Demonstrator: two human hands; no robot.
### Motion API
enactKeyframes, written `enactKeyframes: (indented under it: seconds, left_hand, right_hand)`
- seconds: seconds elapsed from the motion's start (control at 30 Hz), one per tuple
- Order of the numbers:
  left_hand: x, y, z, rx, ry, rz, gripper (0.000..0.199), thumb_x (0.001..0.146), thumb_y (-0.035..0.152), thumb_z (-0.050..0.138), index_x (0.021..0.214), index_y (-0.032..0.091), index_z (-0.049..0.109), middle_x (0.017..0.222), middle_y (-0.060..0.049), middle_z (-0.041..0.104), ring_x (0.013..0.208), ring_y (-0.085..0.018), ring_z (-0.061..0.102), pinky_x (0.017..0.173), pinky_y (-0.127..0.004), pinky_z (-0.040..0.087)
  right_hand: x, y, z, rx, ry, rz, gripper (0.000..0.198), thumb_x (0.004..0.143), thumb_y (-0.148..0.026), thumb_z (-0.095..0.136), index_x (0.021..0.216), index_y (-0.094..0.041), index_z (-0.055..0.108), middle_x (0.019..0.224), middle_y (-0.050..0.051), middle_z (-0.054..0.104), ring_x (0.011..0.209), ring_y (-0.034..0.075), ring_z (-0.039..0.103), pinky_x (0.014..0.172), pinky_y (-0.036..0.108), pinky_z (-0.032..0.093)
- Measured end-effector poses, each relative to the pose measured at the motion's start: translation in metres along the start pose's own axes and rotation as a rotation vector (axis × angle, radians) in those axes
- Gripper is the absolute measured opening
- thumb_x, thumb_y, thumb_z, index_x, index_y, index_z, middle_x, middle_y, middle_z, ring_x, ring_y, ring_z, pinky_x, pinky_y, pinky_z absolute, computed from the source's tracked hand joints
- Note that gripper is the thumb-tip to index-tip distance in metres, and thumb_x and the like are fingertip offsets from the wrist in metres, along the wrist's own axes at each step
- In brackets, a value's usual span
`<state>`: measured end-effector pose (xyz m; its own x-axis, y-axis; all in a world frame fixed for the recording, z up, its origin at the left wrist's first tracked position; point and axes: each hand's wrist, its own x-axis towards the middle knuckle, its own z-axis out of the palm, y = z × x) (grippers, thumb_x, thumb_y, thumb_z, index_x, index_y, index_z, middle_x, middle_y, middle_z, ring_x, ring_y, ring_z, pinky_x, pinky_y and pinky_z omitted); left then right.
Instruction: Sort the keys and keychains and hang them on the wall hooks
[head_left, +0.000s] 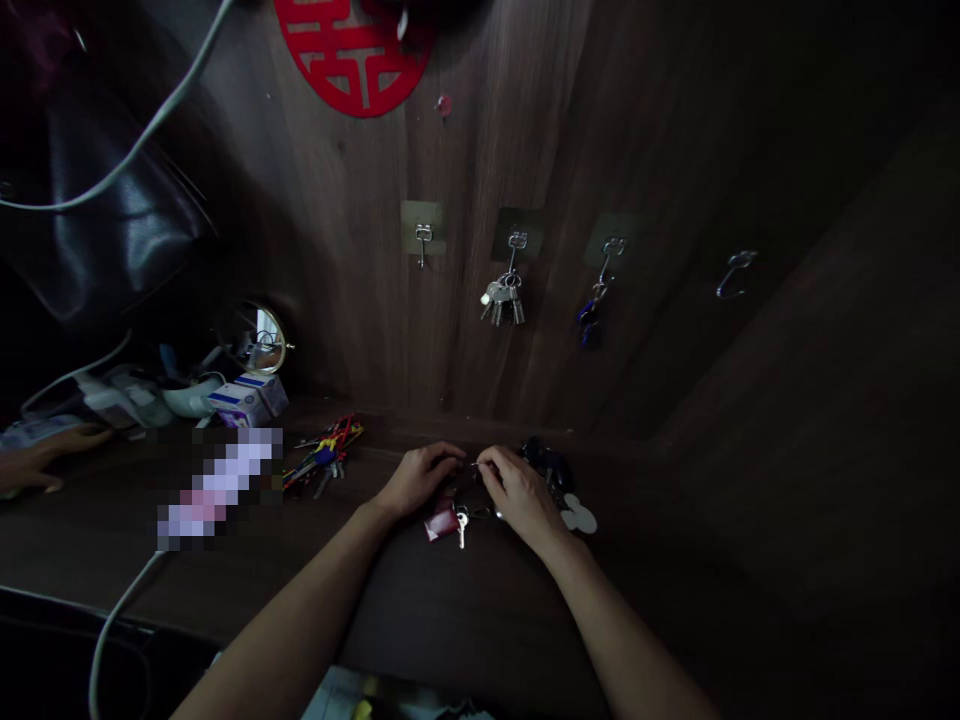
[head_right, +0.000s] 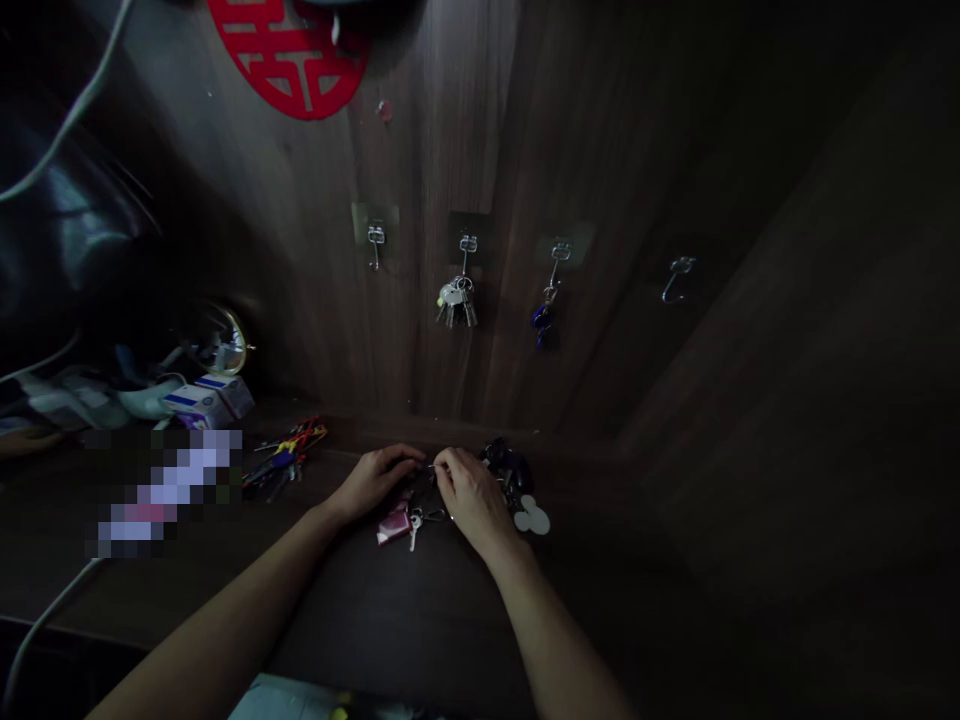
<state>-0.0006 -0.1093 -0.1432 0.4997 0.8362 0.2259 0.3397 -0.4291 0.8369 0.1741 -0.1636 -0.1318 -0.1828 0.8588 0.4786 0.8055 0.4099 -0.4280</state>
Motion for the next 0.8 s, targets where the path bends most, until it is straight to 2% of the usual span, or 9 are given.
enactKeyframes:
  seconds: [0.13,0.23,0.33,0.5,0.63,0.8]
  left_hand:
    - [-0.001,0.005,-0.001,0.005,-0.050,0.021,0.030,0.086,0.035,0.043,0.100,0.020,0.064,0.095,-0.003,0.069,0.087,-0.016,0.062,0.079,-0.023,0.045]
    - [-0.004,0.010,0.000,-0.024,-0.109,0.051,0.032,0.087,0.037,0.043,0.103,0.021,0.064,0.099,-0.002,0.069,0.091,-0.017,0.061,0.082,-0.024,0.043]
    - [-0.006,0.014,0.002,-0.061,-0.160,0.060,0.031,0.083,0.039,0.050,0.104,0.020,0.064,0.100,-0.002,0.068,0.090,-0.018,0.061,0.081,-0.025,0.044]
    - [-0.006,0.014,0.006,-0.127,-0.175,0.040,0.031,0.078,0.036,0.058,0.103,0.018,0.064,0.095,-0.002,0.068,0.085,-0.017,0.060,0.078,-0.025,0.044]
    - [-0.004,0.013,0.009,-0.301,-0.146,-0.052,0.033,0.075,0.036,0.062,0.101,0.016,0.062,0.089,-0.004,0.067,0.080,-0.016,0.059,0.074,-0.026,0.045]
    - [-0.004,0.016,0.009,-0.573,-0.178,-0.125,0.031,0.074,0.038,0.062,0.093,0.013,0.061,0.076,-0.002,0.062,0.067,-0.011,0.055,0.067,-0.025,0.044]
  right_hand:
    - [0.002,0.001,0.003,0.218,0.065,0.060,0.013,0.086,-0.023,0.043,0.082,-0.025,0.055,0.074,0.000,0.060,0.065,0.016,0.059,0.062,0.027,0.044]
    - [0.003,0.001,0.006,0.439,0.122,0.168,0.010,0.083,-0.031,0.049,0.080,-0.025,0.057,0.070,-0.001,0.062,0.059,0.016,0.062,0.054,0.025,0.046]
    - [0.005,0.001,0.007,0.611,0.195,0.276,0.014,0.078,-0.038,0.056,0.079,-0.024,0.058,0.070,-0.001,0.064,0.057,0.016,0.063,0.051,0.025,0.048]
    - [0.009,0.001,0.003,0.766,0.304,0.350,0.023,0.076,-0.045,0.059,0.078,-0.022,0.056,0.068,0.000,0.064,0.055,0.014,0.062,0.047,0.023,0.048]
    - [0.012,0.004,0.000,0.851,0.388,0.418,0.028,0.073,-0.047,0.061,0.078,-0.020,0.055,0.067,0.000,0.063,0.051,0.013,0.062,0.043,0.021,0.046]
    - [0.012,0.008,0.000,0.928,0.404,0.462,0.031,0.068,-0.048,0.066,0.077,-0.020,0.055,0.065,-0.001,0.064,0.049,0.013,0.061,0.041,0.021,0.046]
